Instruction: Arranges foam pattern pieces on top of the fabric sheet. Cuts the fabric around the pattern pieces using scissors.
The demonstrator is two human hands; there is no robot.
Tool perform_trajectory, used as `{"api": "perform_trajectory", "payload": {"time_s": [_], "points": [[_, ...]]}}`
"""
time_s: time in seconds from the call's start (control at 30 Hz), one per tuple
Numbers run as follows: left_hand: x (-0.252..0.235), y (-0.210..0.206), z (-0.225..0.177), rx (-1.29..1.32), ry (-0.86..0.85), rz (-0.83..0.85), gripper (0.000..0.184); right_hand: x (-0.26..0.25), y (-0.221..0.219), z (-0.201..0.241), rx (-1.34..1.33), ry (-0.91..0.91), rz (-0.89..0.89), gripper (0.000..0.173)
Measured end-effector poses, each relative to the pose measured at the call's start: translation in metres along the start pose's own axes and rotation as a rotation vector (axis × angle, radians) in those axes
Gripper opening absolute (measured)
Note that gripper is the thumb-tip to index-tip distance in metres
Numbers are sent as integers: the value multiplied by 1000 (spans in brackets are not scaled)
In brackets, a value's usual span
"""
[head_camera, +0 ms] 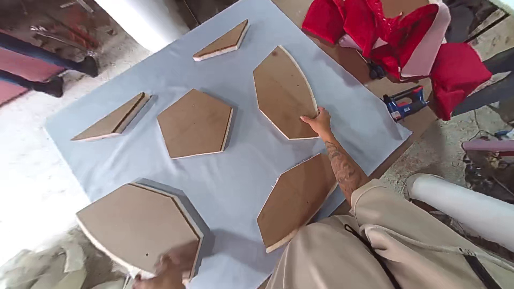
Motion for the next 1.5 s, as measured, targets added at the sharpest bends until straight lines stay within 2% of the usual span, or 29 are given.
{"api": "perform_trajectory", "payload": {"time_s": [0.03, 0.1, 0.17, 0.23, 0.3, 0.33, 0.4, 0.5, 0.53, 0.6, 0.67, 0.77, 0.83, 0.9, 0.97, 1.03, 1.07, 1.13, 1.2, 1.27, 1.37, 1.5], "points": [[9, -6, -31, 4, -122, 12, 85, 8, 4, 1, -13, -19, 26, 104], [37, -45, -96, 164, -310, 208, 69, 22, 11, 13, -3, -54, 73, 115], [71, -99, -149, 410, -325, 448, 59, 27, 12, 16, -24, -91, 73, 116], [90, -151, -197, 680, -259, 599, 57, 16, 4, 10, -135, -148, 98, 101], [90, -202, -253, 840, -239, 714, 59, 0, -11, 23, -344, -158, 225, 85], [89, -225, -280, 837, -256, 777, 62, -4, -19, 33, -422, -142, 300, 83], [101, -255, -324, 636, -370, 931, 65, -11, -29, 42, -483, -92, 385, 82], [150, -263, -350, 311, -598, 1152, 72, -25, -40, 37, -565, -54, 439, 73], [167, -259, -347, 247, -653, 1172, 74, -30, -43, 33, -568, -55, 449, 70], [187, -244, -331, 177, -705, 1106, 75, -36, -39, 35, -538, -64, 462, 63], [191, -221, -298, 138, -668, 937, 72, -38, -34, 36, -507, -67, 491, 59], [187, -166, -236, 118, -566, 628, 70, -42, -32, 27, -497, -59, 521, 63], [192, -133, -190, 110, -449, 497, 75, -45, -27, 31, -387, -4, 479, 63], [206, -109, -139, 80, -278, 449, 77, -40, 0, 42, -78, 142, 262, 63], [226, -95, -92, 55, -87, 446, 74, -12, 40, 54, 226, 312, 89, 65], [247, -94, -60, 134, 106, 455, 72, 23, 72, 46, 330, 383, 90, 55], [256, -99, -52, 236, 196, 454, 71, 42, 78, 30, 371, 381, 180, 53], [267, -111, -60, 487, 320, 429, 65, 76, 71, -27, 539, 265, 447, 66], [273, -121, -73, 524, 294, 427, 63, 108, 61, -93, 635, 183, 619, 75], [269, -129, -84, 433, 175, 436, 65, 128, 55, -122, 621, 280, 604, 80], [260, -133, -94, 406, 112, 407, 61, 139, 52, -119, 560, 412, 533, 90], [245, -82, -85, 527, 132, 226, 57, 169, 48, -97, 479, 471, 637, 90]]}}
Point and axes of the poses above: each hand's wrist, its own x-axis away from the middle knuckle, its own y-axis out of the back of the hand, z = x × y, the point moved 10 cm from there along -x, towards the middle knuckle, and after that the axes turned 8 degrees about -y, right-handed, at the moved point
